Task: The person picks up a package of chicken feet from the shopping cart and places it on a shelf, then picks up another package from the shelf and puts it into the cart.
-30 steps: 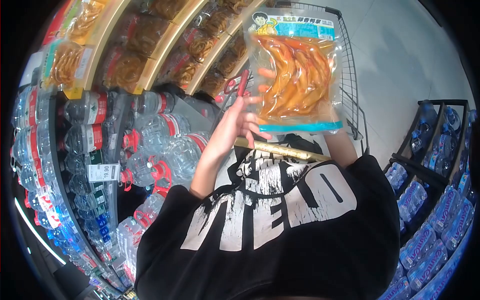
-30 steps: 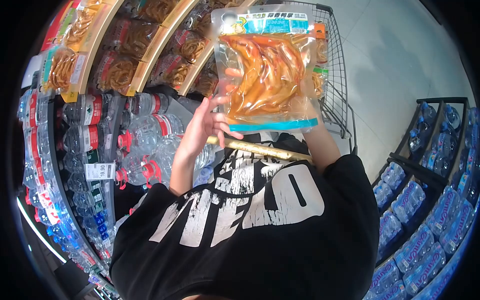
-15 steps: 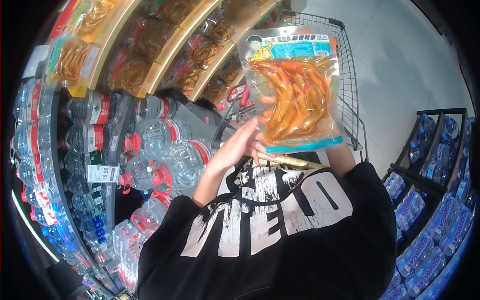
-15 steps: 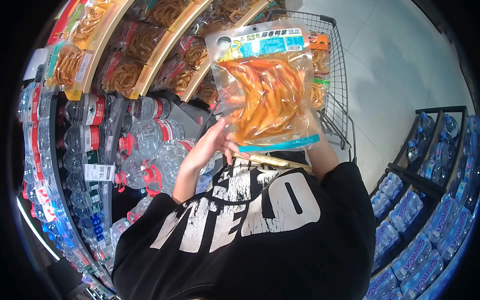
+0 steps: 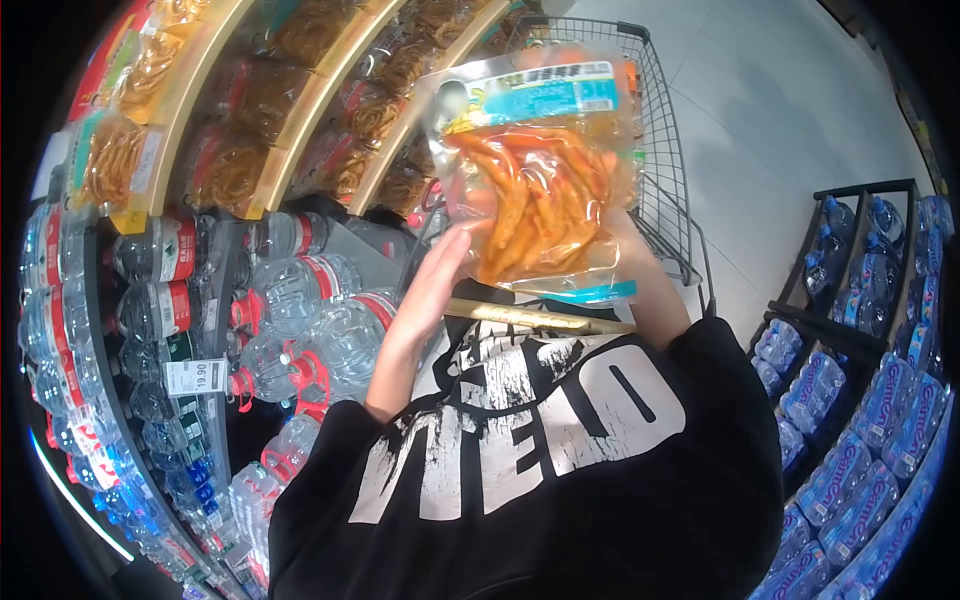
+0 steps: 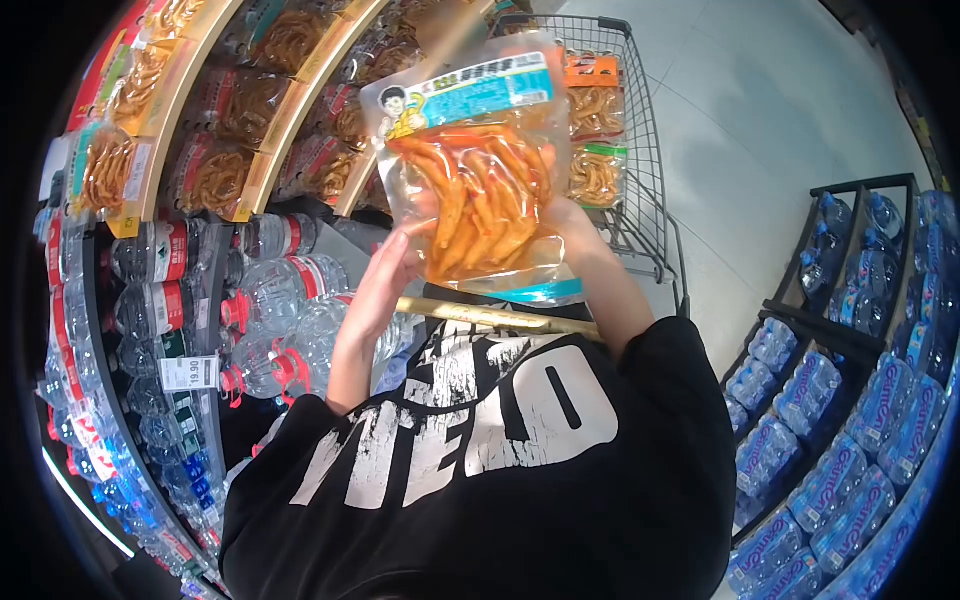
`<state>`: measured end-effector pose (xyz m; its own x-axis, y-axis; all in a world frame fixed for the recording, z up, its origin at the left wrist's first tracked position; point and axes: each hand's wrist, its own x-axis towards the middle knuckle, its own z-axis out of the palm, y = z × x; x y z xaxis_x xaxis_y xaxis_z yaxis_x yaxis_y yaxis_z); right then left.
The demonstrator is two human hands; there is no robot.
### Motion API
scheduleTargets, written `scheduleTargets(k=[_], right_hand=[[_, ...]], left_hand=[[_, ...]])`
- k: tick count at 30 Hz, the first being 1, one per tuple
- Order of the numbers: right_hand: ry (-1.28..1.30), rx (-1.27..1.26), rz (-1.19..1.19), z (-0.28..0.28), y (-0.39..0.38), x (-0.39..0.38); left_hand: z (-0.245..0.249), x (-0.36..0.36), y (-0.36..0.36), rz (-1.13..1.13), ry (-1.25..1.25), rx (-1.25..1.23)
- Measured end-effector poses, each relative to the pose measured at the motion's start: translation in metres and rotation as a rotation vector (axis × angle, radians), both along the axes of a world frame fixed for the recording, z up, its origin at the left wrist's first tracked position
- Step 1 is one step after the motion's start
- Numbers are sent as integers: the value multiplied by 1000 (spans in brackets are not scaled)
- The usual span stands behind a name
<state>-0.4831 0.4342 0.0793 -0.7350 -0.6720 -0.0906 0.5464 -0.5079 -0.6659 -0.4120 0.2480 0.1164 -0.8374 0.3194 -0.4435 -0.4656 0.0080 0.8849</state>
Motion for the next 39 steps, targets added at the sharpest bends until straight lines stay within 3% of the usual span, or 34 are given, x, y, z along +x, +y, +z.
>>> scheduleTargets(k=[3, 5, 7, 9, 11, 13, 16, 17, 19, 21, 22, 23, 26, 29, 33, 35, 36, 37, 39], right_hand=[[0, 35, 9, -2, 29, 34], [28, 74, 36, -5, 25, 29], [59, 107, 74, -6, 22, 32], [97, 137, 120, -8, 14, 24], [138, 169, 159, -9, 16, 11], [278, -83, 131, -14, 13, -2], [270, -175, 79, -23, 15, -16], [258, -228, 45, -26, 16, -20], [288, -202, 19, -31, 20, -23], [-24, -452, -80, -36, 26, -26], [-28, -507, -76, -40, 29, -28], [-27, -564, -79, -42, 31, -30], [42, -412, -166, -47, 41, -28], [153, -206, -270, -47, 49, -10], [223, 18, -307, -22, 66, 17], [196, 69, -294, -8, 73, 23], [229, 68, -250, -4, 77, 23], [236, 73, -278, 6, 76, 25], [230, 38, -294, 25, 73, 31]], left_hand=[[-2, -3, 11, 85, 99, -141], [-23, -10, 2, 207, -141, 172], [-39, -19, -14, 179, -268, 414], [-69, -22, -9, 368, -261, 397], [-21, -26, 27, 468, -352, 457], [-8, -29, 34, 557, -444, 522], [-35, -43, 19, -120, -215, 1028], [-31, -37, 23, 130, -401, 1154], [-44, -54, 28, -210, -381, 1438], [-30, -54, 27, -203, -453, 1475], [-40, -56, 26, -193, -515, 1538], [-33, -54, 23, -50, -612, 1480], [-52, -56, 22, -117, -700, 1525], [-48, -55, 24, -178, -591, 1393], [-67, -61, 29, -335, -623, 1412], [-57, -62, 27, -301, -484, 1196], [-48, -60, 28, -321, -338, 1245], [-47, -63, 35, -351, -348, 1242], [-50, -67, 49, 192, 55, 214]])
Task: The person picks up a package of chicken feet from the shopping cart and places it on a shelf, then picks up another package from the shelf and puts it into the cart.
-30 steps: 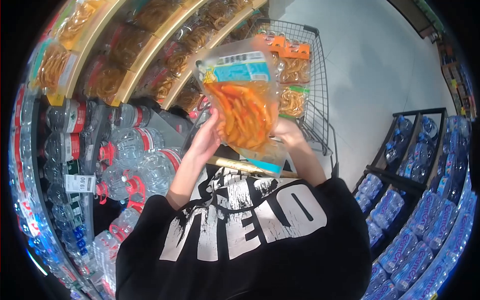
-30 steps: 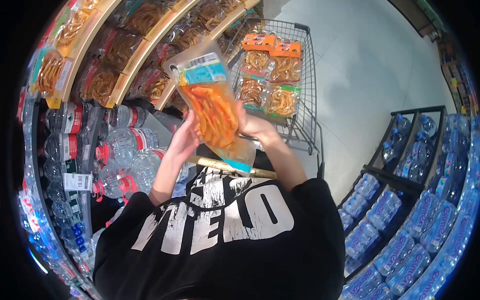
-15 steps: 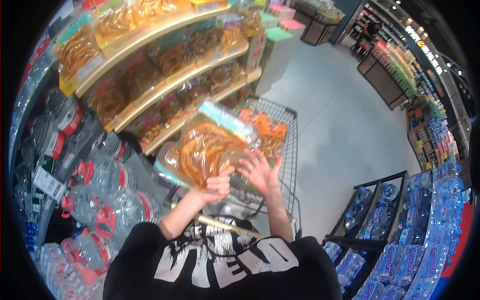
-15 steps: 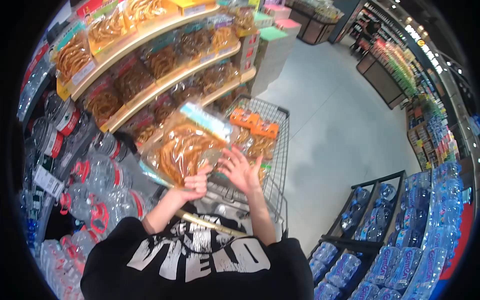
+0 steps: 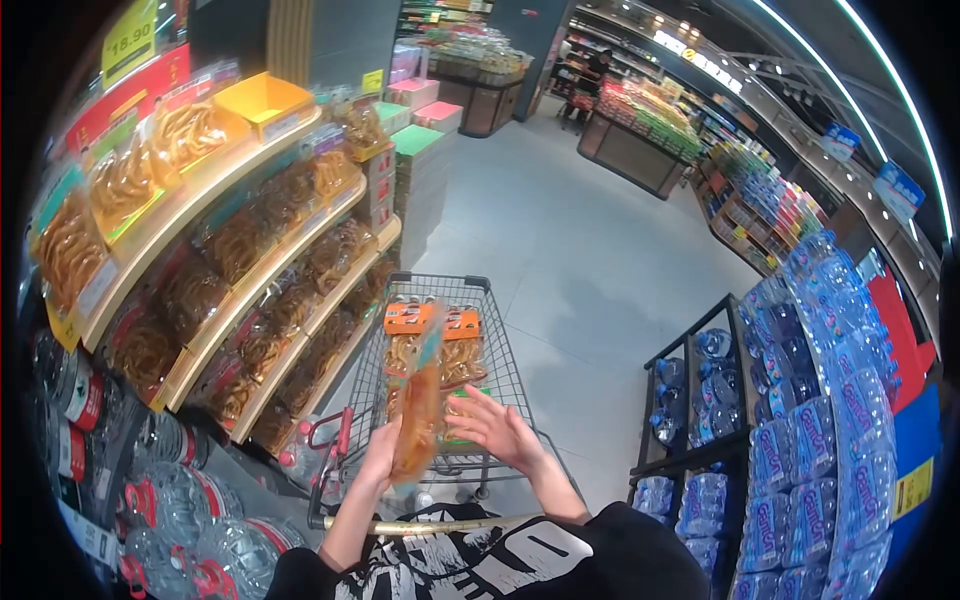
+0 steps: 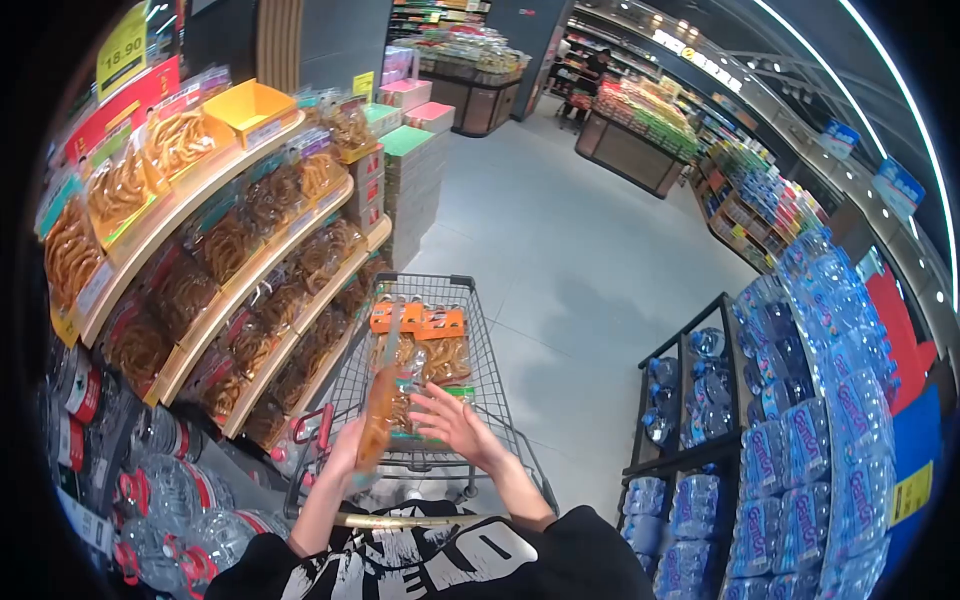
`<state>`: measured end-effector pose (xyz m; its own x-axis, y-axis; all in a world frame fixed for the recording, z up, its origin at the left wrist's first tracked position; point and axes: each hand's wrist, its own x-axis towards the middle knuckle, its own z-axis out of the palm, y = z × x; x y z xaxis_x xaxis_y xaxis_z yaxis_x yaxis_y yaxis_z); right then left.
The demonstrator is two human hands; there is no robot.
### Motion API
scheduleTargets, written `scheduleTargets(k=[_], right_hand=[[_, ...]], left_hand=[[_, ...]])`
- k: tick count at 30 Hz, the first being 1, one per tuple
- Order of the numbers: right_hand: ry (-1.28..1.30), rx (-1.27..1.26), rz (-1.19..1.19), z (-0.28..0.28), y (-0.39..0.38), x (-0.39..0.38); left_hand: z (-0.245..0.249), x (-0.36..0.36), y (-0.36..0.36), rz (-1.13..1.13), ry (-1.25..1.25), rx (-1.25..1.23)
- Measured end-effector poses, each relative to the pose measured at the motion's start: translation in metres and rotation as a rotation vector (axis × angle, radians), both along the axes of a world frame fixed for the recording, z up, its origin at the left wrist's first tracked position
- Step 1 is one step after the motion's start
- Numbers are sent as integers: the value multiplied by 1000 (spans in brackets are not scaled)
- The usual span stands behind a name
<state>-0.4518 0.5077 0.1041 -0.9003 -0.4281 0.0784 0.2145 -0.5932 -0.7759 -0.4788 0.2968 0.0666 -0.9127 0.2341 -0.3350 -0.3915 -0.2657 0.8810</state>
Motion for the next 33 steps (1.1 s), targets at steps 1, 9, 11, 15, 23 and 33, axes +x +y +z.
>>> scheduleTargets(k=[1, 9, 11, 15, 23, 33], right_hand=[[0, -32, 10, -7, 3, 0], [-246, -60, -79, -19, -7, 1], [-288, 180, -65, -19, -10, -4], [-655, -101, -228, -35, -13, -13], [-769, -792, 168, -112, -39, -32], [-992, -961, 466, -145, -116, -56]], left_hand=[[-7, -2, 0, 51, -51, 54], [-23, 1, -18, 84, 293, -308], [-16, 4, -28, 46, 331, -427], [6, 6, -35, 11, 636, -474], [27, 28, -82, -110, 143, 133], [13, 87, -120, 261, -79, 163]])
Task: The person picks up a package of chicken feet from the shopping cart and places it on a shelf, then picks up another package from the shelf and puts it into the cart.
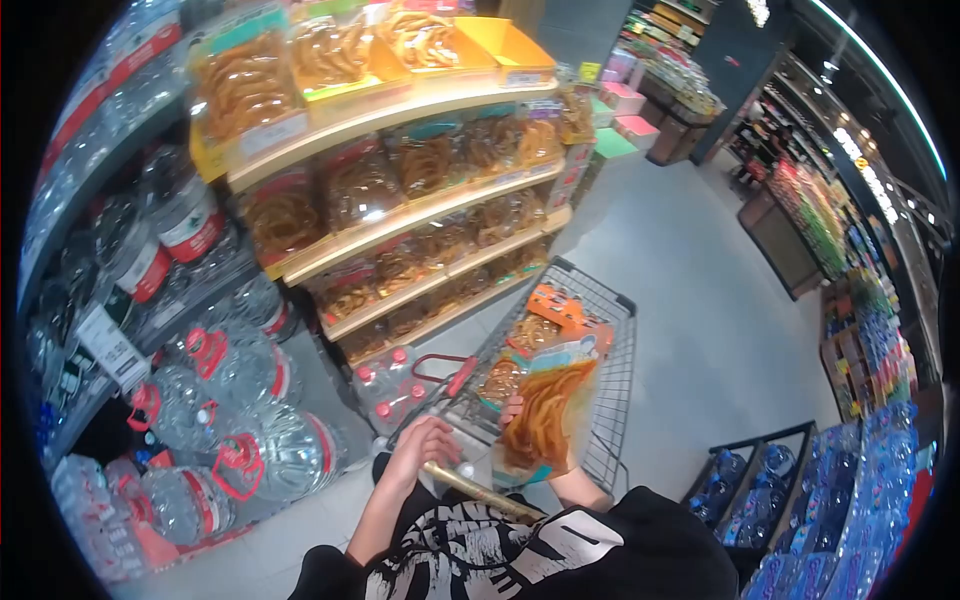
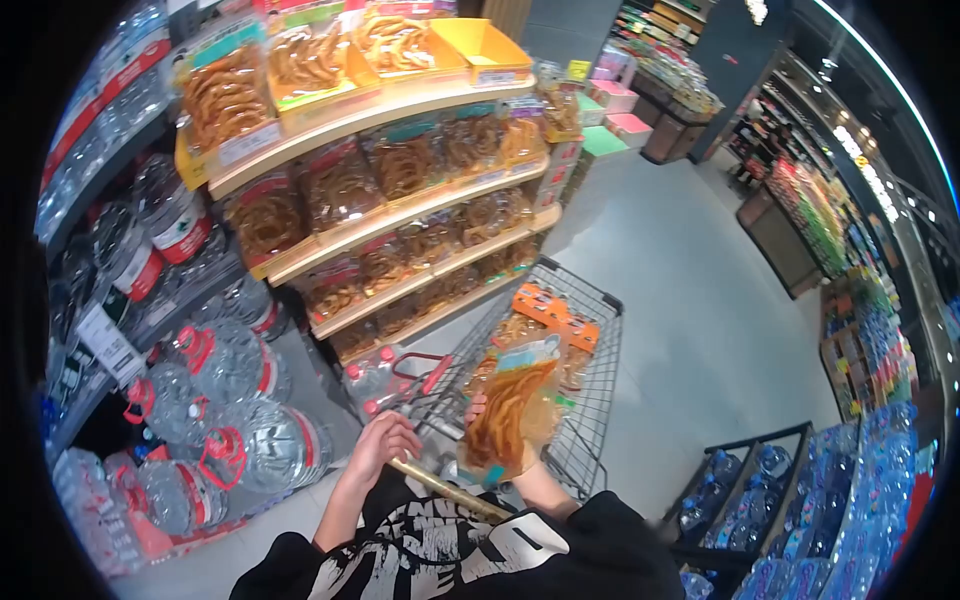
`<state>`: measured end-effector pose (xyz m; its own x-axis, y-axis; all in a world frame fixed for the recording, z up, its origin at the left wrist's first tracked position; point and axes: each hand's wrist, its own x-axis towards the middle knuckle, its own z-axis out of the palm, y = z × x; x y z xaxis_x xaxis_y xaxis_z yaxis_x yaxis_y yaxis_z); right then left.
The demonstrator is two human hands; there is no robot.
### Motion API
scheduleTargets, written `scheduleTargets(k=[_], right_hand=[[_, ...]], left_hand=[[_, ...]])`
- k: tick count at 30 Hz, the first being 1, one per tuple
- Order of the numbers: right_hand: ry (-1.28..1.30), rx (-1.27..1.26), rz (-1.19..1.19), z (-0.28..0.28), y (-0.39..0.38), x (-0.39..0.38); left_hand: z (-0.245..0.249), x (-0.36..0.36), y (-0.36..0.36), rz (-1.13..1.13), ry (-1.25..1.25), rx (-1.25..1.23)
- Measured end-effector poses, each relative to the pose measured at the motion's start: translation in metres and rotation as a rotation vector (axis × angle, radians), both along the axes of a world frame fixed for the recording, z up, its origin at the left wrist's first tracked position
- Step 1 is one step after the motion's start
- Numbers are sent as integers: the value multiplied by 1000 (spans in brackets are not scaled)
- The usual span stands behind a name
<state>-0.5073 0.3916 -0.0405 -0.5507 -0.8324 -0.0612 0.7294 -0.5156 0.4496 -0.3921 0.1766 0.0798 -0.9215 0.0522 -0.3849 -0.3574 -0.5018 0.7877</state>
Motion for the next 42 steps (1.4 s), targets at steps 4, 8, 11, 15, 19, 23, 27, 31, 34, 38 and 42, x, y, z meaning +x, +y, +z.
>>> scheduleTargets(k=[4, 8, 11, 15, 19, 23, 27, 31, 34, 38, 42], right_hand=[[480, 639, -51, 40, -29, -12], [578, 1060, -63, 86, -92, -12], [757, 886, -14, 109, -131, -4], [859, 799, 179, 129, -175, 20], [1214, 740, 240, 141, -205, 28], [1472, 818, 157, 162, -227, 43], [1589, 829, 69, 159, -256, 30], [1612, 823, -53, 188, -281, 7], [1698, 873, -324, 221, -297, -24], [1829, 914, -579, 268, -314, -64], [1775, 764, -718, 308, -339, -96]], left_hand=[[7, 25, -31, 140, 107, -86], [38, 52, -64, 139, 299, -332], [61, 65, -77, 199, 329, -719], [44, 80, -84, 501, -9, -1292], [29, 98, -103, 805, -16, -1236], [39, 105, -100, 916, -138, -1302], [51, 101, -111, 955, -33, -1443], [80, 85, -140, 877, -65, -1359], [97, 65, -156, 927, 254, -1161], [122, 32, -181, 819, 463, -1385], [162, -8, -239, 769, 556, -1579]])
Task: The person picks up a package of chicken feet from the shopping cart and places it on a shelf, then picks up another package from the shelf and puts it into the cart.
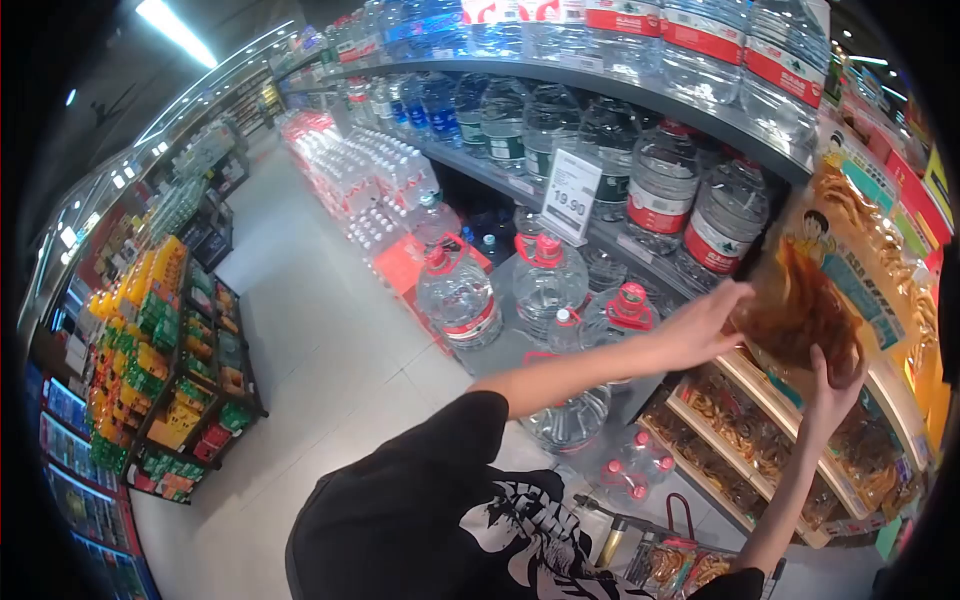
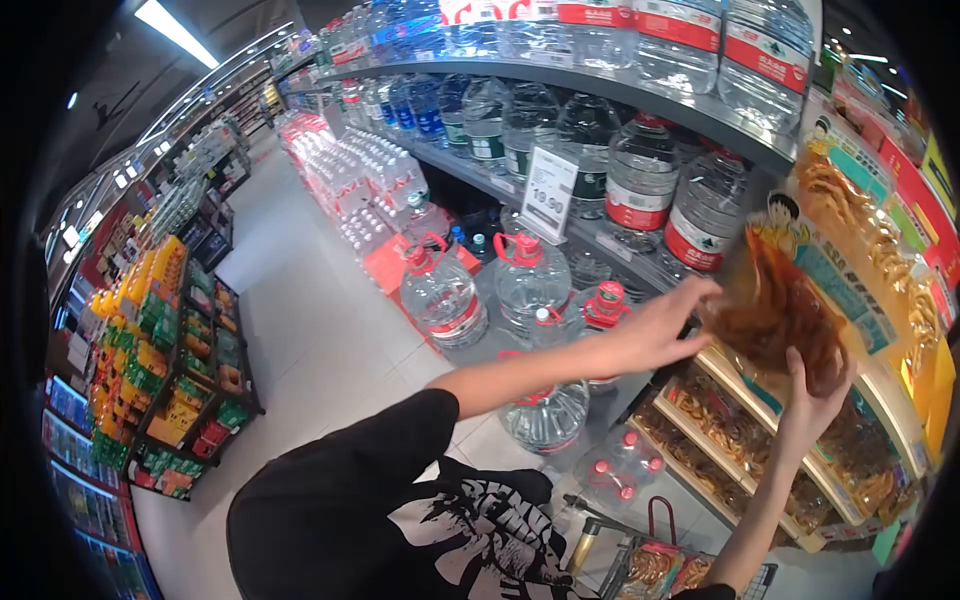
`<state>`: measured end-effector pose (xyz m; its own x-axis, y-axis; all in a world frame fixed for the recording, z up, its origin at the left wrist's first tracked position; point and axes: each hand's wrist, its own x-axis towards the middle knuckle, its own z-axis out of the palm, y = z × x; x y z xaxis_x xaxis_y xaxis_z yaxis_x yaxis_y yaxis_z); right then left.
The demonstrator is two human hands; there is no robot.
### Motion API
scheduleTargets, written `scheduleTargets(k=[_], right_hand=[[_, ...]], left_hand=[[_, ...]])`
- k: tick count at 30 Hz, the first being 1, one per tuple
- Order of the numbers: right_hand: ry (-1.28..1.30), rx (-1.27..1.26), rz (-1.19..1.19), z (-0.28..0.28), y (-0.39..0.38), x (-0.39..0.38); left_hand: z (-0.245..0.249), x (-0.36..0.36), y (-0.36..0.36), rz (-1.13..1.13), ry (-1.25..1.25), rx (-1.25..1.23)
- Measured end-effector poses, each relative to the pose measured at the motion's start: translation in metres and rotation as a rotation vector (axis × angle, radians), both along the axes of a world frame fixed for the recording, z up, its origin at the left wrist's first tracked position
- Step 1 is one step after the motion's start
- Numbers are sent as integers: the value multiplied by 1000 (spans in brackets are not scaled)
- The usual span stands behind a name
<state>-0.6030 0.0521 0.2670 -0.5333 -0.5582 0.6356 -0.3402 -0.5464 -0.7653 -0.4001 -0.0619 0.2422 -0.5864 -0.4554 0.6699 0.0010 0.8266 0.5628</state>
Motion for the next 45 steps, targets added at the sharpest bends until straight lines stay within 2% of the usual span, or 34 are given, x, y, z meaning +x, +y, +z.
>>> scheduleTargets(k=[3, 6, 9, 13, 15, 17, 19, 21, 23, 24, 27, 28, 29, 31, 32, 33, 35, 36, 37, 38, 40, 42, 45], right_hand=[[108, -61, -34, 40, -12, -23], [194, -167, -267, 71, -16, -46], [225, -329, -339, 101, -20, -72], [199, -269, -374, 127, -38, -110], [195, -118, -389, 132, -55, -116], [274, -111, -324, 128, -84, -132], [142, 163, -277, 126, -106, -138], [62, 349, -72, 113, -126, -143], [235, 481, -237, 83, -151, -163], [33, 437, -71, 81, -146, -156], [-1, 437, 10, 80, -138, -159], [102, 410, 23, 74, -145, -171], [103, 411, 18, 68, -150, -176], [427, 271, -196, 63, -156, -179], [576, 336, -351, 65, -153, -182], [581, 329, -358, 65, -150, -180], [697, 359, -698, 65, -146, -167], [688, 297, -722, 61, -149, -168], [740, 245, -850, 58, -149, -162], [727, 204, -861, 57, -145, -158], [708, 165, -888, 56, -129, -149], [665, 83, -789, 51, -102, -138], [661, 40, -810, 12, -43, -111]], left_hand=[[46, -31, -19, -26, 30, -5], [58, -66, -36, -13, 264, -107], [59, -83, -57, 20, 242, -198], [50, -114, -81, 48, 188, -248], [45, -129, -87, 43, 218, -244], [42, -138, -93, 107, 166, -330], [32, -144, -98, 125, 145, -383], [22, -147, -100, 171, 106, -469], [19, -150, -103, 186, 104, -493], [19, -151, -102, 199, 77, -480], [21, -151, -98, 224, 50, -443], [22, -150, -96, 231, 30, -436], [25, -148, -93, 227, 33, -435], [32, -145, -88, 243, -25, -433], [34, -146, -86, 241, -17, -436], [37, -147, -85, 187, -42, -431], [41, -154, -83, 125, -63, -446], [37, -163, -82, 180, -67, -497], [38, -168, -79, 231, -71, -545], [39, -171, -77, 251, -222, -504], [39, -175, -75, 260, -212, -488], [41, -176, -76, 266, -220, -445], [42, -174, -75, 249, -229, -410]])
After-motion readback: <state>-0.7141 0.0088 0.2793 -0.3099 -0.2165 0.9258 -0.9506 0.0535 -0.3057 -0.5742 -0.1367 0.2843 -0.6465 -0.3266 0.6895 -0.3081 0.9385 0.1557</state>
